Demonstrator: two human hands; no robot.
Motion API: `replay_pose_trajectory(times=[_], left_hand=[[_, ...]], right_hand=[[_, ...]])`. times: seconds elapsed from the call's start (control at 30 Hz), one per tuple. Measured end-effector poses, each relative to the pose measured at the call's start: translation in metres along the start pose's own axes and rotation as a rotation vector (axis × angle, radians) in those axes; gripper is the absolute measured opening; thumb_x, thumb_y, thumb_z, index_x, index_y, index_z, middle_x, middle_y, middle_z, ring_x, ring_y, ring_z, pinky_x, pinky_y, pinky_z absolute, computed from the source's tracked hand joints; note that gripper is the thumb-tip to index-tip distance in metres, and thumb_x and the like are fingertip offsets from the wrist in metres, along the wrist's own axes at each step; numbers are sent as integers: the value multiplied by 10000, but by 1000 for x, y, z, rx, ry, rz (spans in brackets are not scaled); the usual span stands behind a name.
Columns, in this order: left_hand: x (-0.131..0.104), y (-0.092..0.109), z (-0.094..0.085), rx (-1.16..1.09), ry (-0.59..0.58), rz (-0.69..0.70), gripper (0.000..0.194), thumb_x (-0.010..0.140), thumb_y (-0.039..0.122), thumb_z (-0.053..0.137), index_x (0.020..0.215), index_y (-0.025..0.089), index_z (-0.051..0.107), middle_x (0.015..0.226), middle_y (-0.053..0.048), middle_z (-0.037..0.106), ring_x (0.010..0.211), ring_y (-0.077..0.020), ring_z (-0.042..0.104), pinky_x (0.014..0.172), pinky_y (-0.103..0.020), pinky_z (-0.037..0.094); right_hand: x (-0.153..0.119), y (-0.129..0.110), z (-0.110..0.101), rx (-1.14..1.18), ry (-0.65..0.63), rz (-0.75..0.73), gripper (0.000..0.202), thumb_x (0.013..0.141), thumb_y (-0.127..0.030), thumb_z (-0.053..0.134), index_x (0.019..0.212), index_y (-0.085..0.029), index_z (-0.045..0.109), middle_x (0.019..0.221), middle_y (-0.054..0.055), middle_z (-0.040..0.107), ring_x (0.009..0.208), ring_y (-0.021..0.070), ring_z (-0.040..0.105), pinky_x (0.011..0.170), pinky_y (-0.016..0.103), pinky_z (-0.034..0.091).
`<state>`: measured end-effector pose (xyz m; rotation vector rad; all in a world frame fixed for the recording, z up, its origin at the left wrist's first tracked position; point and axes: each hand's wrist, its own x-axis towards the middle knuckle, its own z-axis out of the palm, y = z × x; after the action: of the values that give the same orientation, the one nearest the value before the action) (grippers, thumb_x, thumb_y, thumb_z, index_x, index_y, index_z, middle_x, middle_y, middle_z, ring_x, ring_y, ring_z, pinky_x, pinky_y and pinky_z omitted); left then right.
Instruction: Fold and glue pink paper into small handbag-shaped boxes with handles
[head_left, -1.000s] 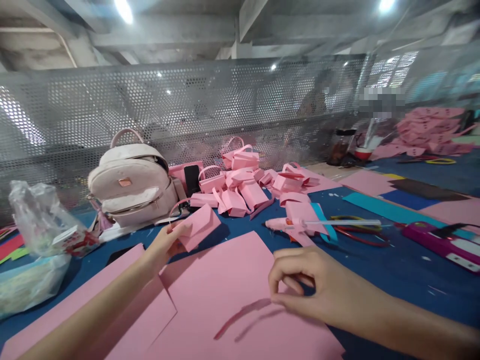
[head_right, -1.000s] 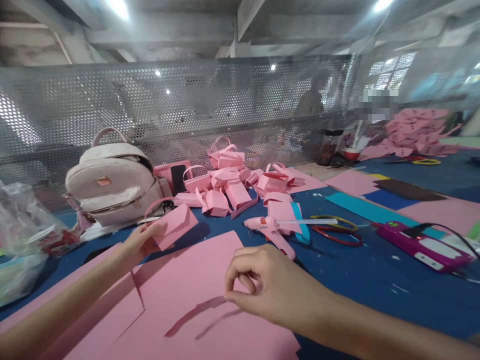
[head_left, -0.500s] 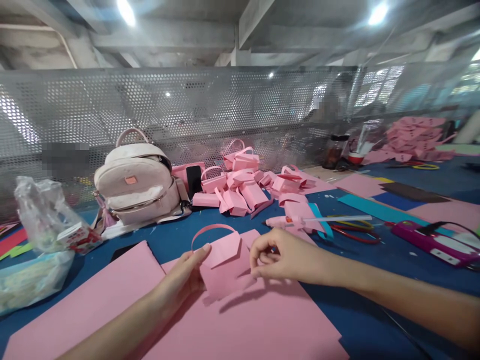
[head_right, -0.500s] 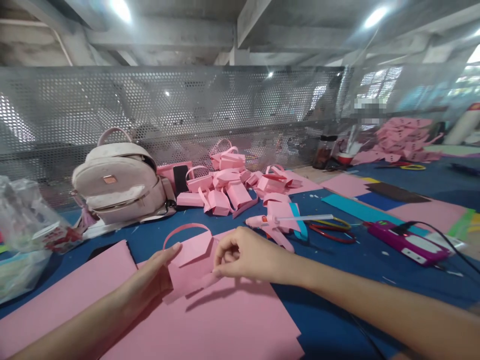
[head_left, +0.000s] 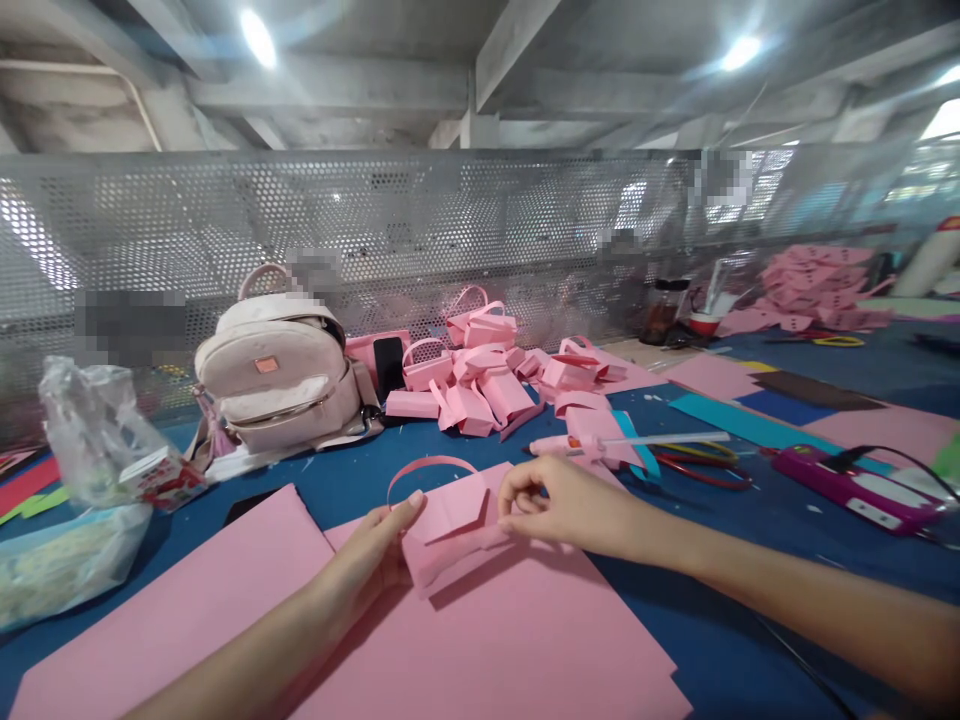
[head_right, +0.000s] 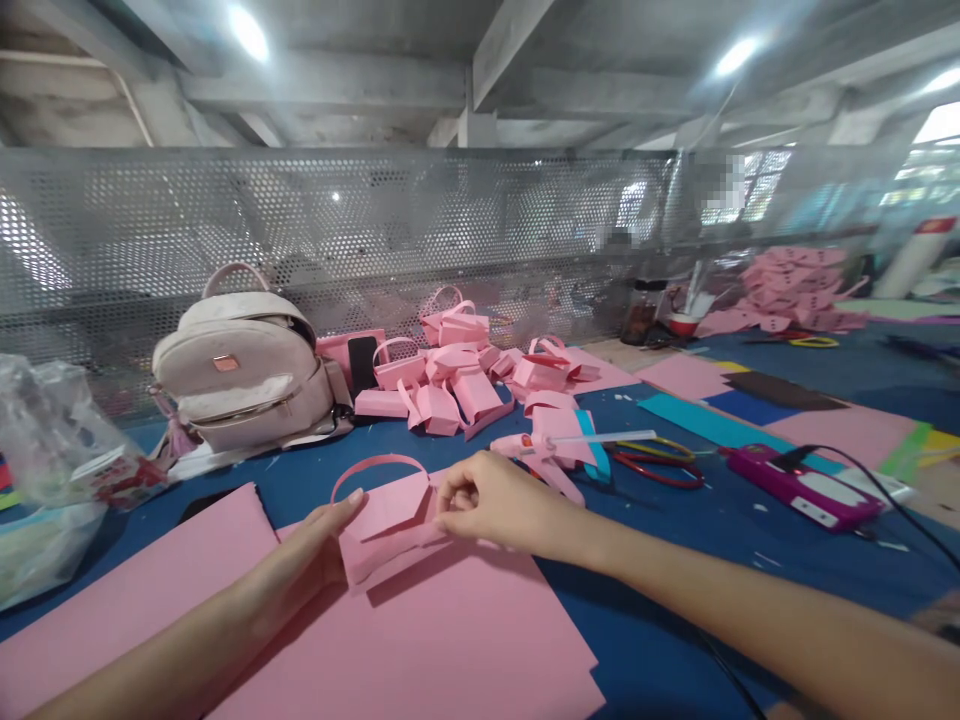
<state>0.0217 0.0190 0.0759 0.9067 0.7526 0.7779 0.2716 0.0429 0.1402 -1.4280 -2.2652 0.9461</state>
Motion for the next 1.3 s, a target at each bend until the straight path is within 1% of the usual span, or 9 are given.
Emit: replay_pose_trajectory(times=[0.2,0.5,0.7,0.87,0.97,1.03,1.13,1.2,1.3], left_hand=[[1,2,2,11,-9,-31,686,888,614,605,1290,60,643,1119,-236,738,906,-362,745,791,-442,574],[-2,5,7,3,53,-50,625,926,577,571,1309,88,639,1207,-205,717,1130,-376,673,894,-435,548],[-3,8,9,4,60,-63,611,957,560,526,1322,83,633,1215,-204,715,1121,-355,680,889,-408,544],[-3,7,9,3,63,-53,604,961,552,520,1329,85,628,1216,-200,715,1092,-337,693,847,-377,556],[-4,7,9,-13,44,-51,593,974,539,507,1345,89,615,1230,-191,710,1144,-344,668,891,-395,548],[-4,7,9,-24,48,-57,584,978,530,506,1354,95,608,1249,-184,703,1171,-343,654,906,-393,546],[-4,6,9,-50,71,-60,565,984,512,510,1373,111,591,1274,-172,693,1165,-322,660,883,-367,556],[-3,5,7,-74,89,-65,562,982,511,519,1379,118,585,1273,-170,694,1138,-311,674,852,-353,565],[0,2,4,-123,95,-60,564,974,516,534,1368,116,589,1284,-177,685,1135,-314,673,855,-367,566]], right_hand=[[2,0,5,-38,50,-47,86,734,-235,627,681,-180,667,511,-70,450,499,92,421,485,220,250],[2,-3,9,-222,170,-73,92,710,-172,615,666,-199,692,511,-76,450,498,90,394,470,225,250],[2,-3,8,-311,220,-104,106,706,-151,610,660,-207,688,530,-65,494,512,96,437,464,226,253],[0,-8,6,-337,207,-99,111,714,-138,617,662,-213,680,526,-60,494,537,108,464,483,224,261],[0,-9,8,-365,225,-112,122,729,-127,609,663,-212,666,531,-55,495,545,114,473,509,231,266],[0,-6,10,-385,248,-151,115,740,-120,613,692,-212,662,575,-46,540,599,130,514,550,237,292],[0,1,15,-389,293,-245,120,772,-95,616,784,-210,650,750,-22,639,719,155,577,633,249,349],[-1,5,18,-404,316,-317,123,818,-80,601,824,-200,628,821,-7,645,723,151,577,650,257,371],[-2,9,23,-505,367,-522,122,920,-117,570,834,-188,621,817,13,635,702,160,555,638,276,383]])
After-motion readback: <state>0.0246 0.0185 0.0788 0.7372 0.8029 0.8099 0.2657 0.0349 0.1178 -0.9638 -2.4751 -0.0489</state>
